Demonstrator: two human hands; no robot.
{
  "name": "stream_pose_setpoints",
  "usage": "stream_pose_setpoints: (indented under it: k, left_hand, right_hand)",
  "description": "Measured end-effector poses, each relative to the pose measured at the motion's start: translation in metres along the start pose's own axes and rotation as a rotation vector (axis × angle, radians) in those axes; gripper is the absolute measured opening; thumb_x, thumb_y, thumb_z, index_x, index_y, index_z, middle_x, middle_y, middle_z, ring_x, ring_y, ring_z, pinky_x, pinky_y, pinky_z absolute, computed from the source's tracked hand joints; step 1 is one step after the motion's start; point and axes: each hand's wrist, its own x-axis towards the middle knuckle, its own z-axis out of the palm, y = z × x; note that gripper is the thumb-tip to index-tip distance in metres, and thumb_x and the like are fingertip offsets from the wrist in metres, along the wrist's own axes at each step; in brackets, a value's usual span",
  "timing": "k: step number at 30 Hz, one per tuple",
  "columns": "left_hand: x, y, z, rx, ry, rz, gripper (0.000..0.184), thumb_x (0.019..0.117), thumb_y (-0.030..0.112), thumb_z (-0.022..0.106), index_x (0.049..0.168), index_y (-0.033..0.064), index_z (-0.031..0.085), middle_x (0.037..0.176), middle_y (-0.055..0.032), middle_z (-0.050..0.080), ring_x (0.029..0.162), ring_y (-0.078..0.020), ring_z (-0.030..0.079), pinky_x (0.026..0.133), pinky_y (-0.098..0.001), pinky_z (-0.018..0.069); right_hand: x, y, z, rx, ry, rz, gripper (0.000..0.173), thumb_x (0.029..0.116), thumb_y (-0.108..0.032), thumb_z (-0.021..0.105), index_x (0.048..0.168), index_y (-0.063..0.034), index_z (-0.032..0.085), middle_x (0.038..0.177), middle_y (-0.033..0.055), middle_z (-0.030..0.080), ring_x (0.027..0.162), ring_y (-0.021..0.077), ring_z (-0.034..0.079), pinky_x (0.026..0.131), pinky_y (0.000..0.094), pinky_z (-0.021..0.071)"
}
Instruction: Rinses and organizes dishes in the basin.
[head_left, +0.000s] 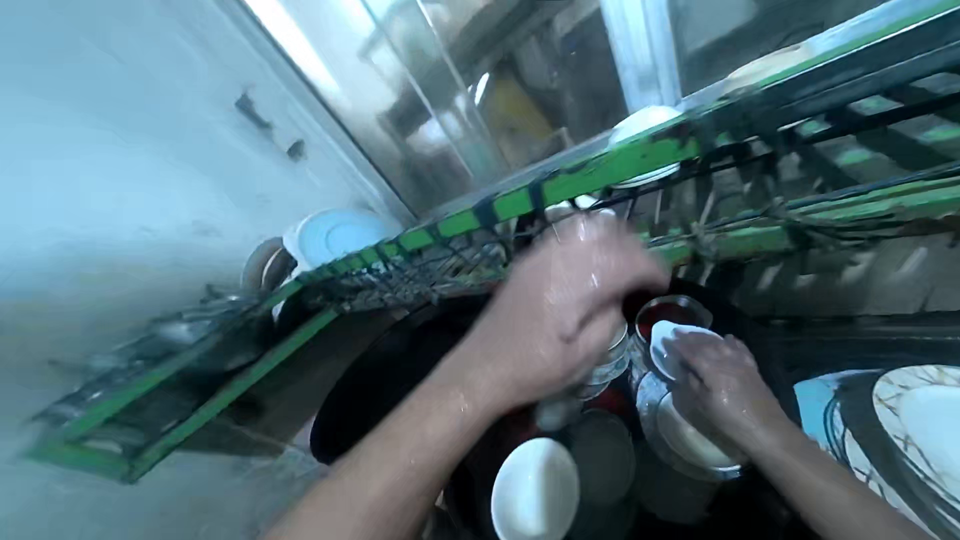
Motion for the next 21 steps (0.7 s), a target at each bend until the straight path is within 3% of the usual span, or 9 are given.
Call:
stream_pose_setpoints:
  k: [2,4,6,8,10,12,16,19,21]
  left_hand:
    - [-0.074,-0.007,0.023,-0.123,-0.485,-0.352,0.028,0.0999,0.017,0.059,0.124,0.0115,0.072,0.124,-0.0075,0.069,0.12,-0.0203,0.062,0.106,-0.0419,0.0493]
    - [-0.134,-0.027,0.058,-0.314,-0.805,-0.723,0.047,0.0994,0.028,0.067,0.141,0.0084,0.059,0.139,-0.0161,0.06,0.13,-0.0301,0.057,0.111,-0.0514,0.0437]
    - [-0.186,-0.04,0.088,-0.452,-0.866,-0.891,0.066,0.0964,0.032,0.071,0.152,0.0064,0.047,0.148,-0.0225,0.052,0.137,-0.0362,0.051,0.115,-0.0551,0.0383]
    - [-0.219,-0.042,0.11,-0.529,-0.788,-0.914,0.056,0.0966,0.025,0.07,0.146,0.0054,0.052,0.142,-0.0227,0.057,0.132,-0.0352,0.055,0.113,-0.0543,0.0414]
    - [-0.231,-0.045,0.121,-0.594,-0.749,-0.986,0.042,0.1016,0.021,0.061,0.139,0.0031,0.059,0.136,-0.0217,0.061,0.128,-0.0331,0.058,0.112,-0.0525,0.0428]
    - [-0.24,-0.053,0.13,-0.692,-0.665,-1.132,0.037,0.1022,0.019,0.061,0.132,-0.0024,0.06,0.129,-0.0239,0.063,0.12,-0.0327,0.061,0.106,-0.051,0.0456]
    - [-0.243,-0.059,0.142,-0.814,-0.195,-1.42,0.033,0.1022,0.013,0.059,0.134,0.0015,0.06,0.13,-0.0206,0.064,0.119,-0.0284,0.063,0.103,-0.0474,0.0498]
    - [-0.213,-0.049,0.148,-0.824,0.072,-1.446,0.032,0.1027,0.009,0.057,0.134,0.0035,0.061,0.126,-0.0202,0.065,0.114,-0.0285,0.065,0.099,-0.0476,0.0524]
    - [-0.189,-0.04,0.155,-0.893,0.175,-1.409,0.034,0.102,0.007,0.057,0.136,0.0052,0.061,0.127,-0.0187,0.066,0.113,-0.0278,0.066,0.097,-0.048,0.0536]
  right_hand:
    - [0.005,0.006,0.007,-0.049,-0.05,0.123,0.051,0.0932,-0.004,0.067,0.143,-0.003,0.057,0.152,0.0273,0.047,0.138,0.048,0.047,0.111,0.0691,0.0359]
    - [0.009,0.009,0.012,-0.131,-0.201,0.279,0.066,0.0964,-0.012,0.067,0.156,-0.0035,0.039,0.16,0.03,0.033,0.141,0.0496,0.042,0.115,0.065,0.034]
    - [0.013,0.004,0.011,-0.237,-0.342,0.376,0.068,0.102,-0.021,0.06,0.161,-0.006,0.029,0.152,0.0278,0.046,0.136,0.0455,0.05,0.118,0.0602,0.0308]
    - [0.012,-0.001,0.012,-0.311,-0.405,0.402,0.063,0.1055,-0.026,0.053,0.162,-0.0098,0.029,0.13,0.0227,0.066,0.123,0.0406,0.061,0.117,0.058,0.0314]
    - [0.01,-0.005,0.013,-0.31,-0.353,0.375,0.059,0.1035,-0.021,0.058,0.158,-0.0091,0.038,0.129,0.0231,0.066,0.122,0.0425,0.061,0.113,0.0619,0.0352]
    - [0.006,-0.01,0.013,-0.293,-0.261,0.311,0.056,0.0995,-0.014,0.064,0.152,-0.007,0.047,0.141,0.0234,0.058,0.131,0.0444,0.054,0.113,0.0647,0.0342]
    - [-0.007,-0.021,0.022,-0.19,-0.014,-0.015,0.034,0.0981,-0.005,0.061,0.132,-0.0044,0.067,0.132,0.0213,0.064,0.125,0.0427,0.059,0.106,0.0623,0.0446]
    - [-0.015,-0.046,0.037,0.127,-0.183,0.081,0.042,0.1088,-0.027,0.042,0.141,-0.0066,0.061,0.133,0.0165,0.065,0.124,0.03,0.061,0.109,0.0508,0.0469]
    - [-0.013,-0.059,0.047,0.383,-0.28,0.254,0.059,0.105,-0.037,0.048,0.155,-0.0065,0.042,0.142,0.0196,0.058,0.121,0.0295,0.063,0.103,0.0491,0.0505]
